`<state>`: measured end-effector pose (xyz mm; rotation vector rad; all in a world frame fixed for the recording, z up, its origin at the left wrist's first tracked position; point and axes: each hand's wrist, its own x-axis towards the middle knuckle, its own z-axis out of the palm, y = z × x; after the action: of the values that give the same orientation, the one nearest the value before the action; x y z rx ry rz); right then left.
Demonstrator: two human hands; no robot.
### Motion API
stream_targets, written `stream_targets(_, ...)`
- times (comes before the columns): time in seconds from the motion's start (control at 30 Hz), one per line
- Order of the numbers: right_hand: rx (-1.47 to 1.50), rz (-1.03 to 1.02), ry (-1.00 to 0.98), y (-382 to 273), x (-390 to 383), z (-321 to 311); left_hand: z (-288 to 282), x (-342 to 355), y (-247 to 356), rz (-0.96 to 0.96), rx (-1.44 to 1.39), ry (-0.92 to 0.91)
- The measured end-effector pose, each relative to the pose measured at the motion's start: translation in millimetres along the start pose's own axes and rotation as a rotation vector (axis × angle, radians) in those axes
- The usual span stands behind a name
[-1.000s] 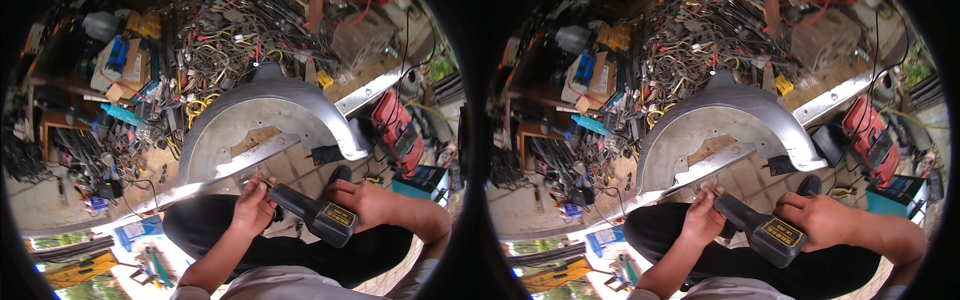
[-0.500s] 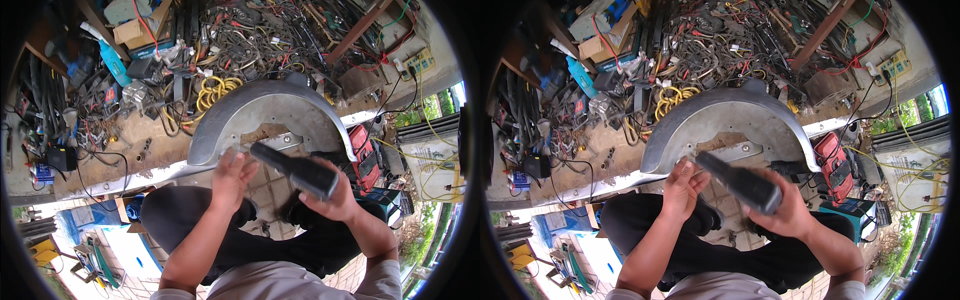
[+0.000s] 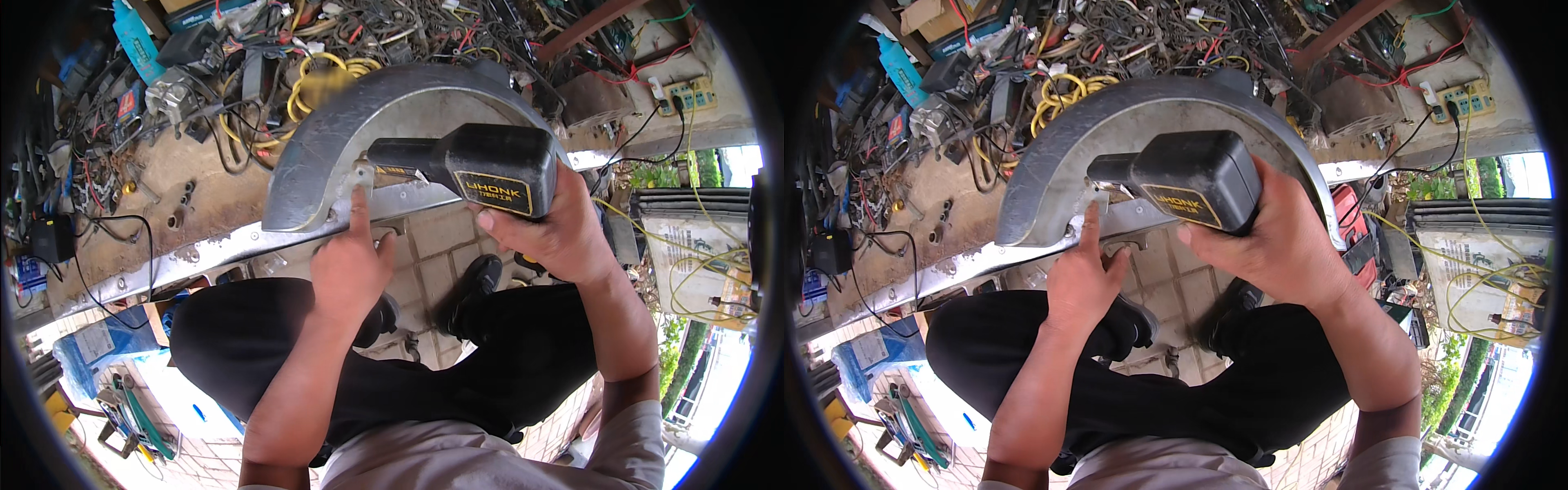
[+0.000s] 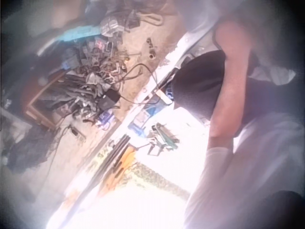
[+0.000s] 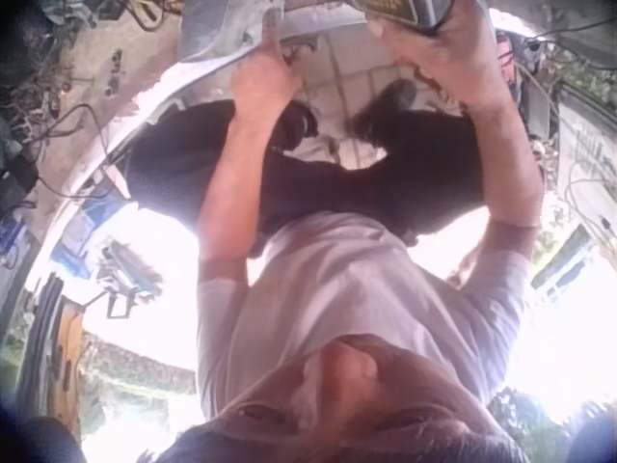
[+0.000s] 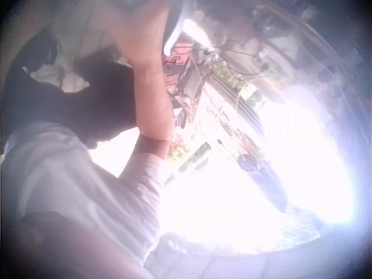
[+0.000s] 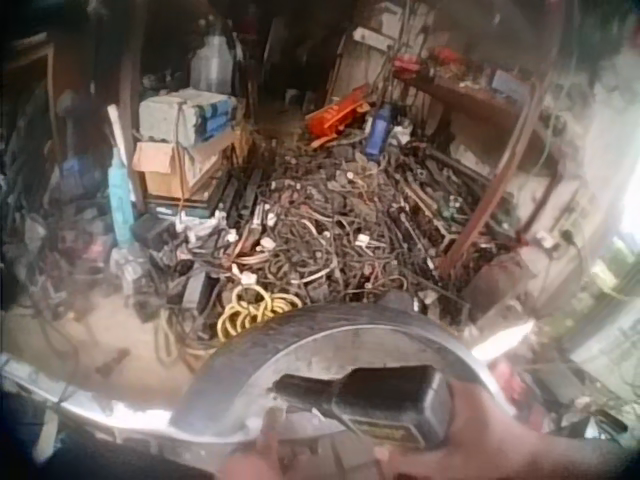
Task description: The person uses a rivet gun to attach rivets to a curved metal part. They repeatedly insert rivets, fire the tool, and adjust the part's position while seated on the ground.
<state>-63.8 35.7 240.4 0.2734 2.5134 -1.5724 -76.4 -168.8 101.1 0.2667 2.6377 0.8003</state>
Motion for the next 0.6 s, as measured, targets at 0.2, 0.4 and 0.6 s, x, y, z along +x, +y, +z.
stream_targets(0.2,-0.009,-0.021,-0.035,6,7,4,1,1,-3,0.008,-0.014,0.032)
stream_targets(0.4,-0.027,0.009,-0.028,4,9,4,1,1,-5,0.009,-0.056,0.029)
stream_targets(0.6,-0.133,-0.043,-0.021,7,14,1,1,1,-8,0.027,-0.07,0.061)
